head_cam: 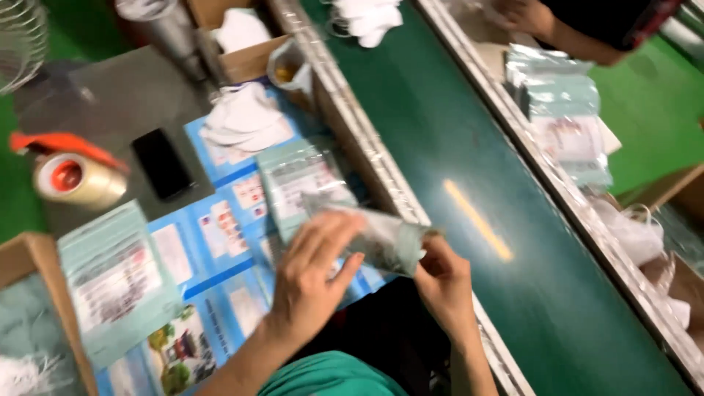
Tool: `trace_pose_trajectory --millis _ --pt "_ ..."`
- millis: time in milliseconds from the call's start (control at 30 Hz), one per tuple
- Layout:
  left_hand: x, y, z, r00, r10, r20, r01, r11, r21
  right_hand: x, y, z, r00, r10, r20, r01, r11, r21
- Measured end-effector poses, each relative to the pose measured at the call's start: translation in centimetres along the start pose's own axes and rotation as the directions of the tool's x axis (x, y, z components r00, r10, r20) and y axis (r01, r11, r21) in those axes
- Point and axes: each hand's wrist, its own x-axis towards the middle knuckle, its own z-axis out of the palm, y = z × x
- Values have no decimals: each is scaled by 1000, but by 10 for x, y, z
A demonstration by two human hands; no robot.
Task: The recorder is packaging individual masks into plastic bags on an assembly line.
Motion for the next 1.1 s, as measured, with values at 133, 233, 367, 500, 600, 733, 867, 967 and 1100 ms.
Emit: trace_pose_trajectory --millis 133,233,367,500,600,733,867,967,1100 --pt "36 -6 45 971 117 209 -102 992 -79 -17 -12 -39 924 -378 -53 377 926 -30" --pt "34 -19 86 926 37 376 62 967 -249 -22 -27 -66 850 -509 -134 495 860 -129" --pt "32 -20 131 912 -195 362 305 911 -278 -26 -27 -100 758 -559 -335 489 828 -275" --pt "37 -6 156 913 -179 367 304 899 -317 -23 -11 -115 898 -346 -272 369 929 38" --pt "43 -1 169 896 -223 383 357 876 -325 -20 4 -110 863 -374 -341 388 921 -29" --pt "47 3 181 902 -29 431 204 908 -365 -18 5 -118 928 -347 -135 349 937 -5" --pt "39 0 185 890 -210 405 385 822 -420 -20 -5 -130 856 -488 -172 493 870 -13" --pt "21 -31 193 811 -449 376 585 606 -539 -15 -60 -135 614 -438 -657 313 899 -306" --pt "25 -27 179 782 -484 393 579 328 -747 -21 46 -113 808 37 -588 203 919 337"
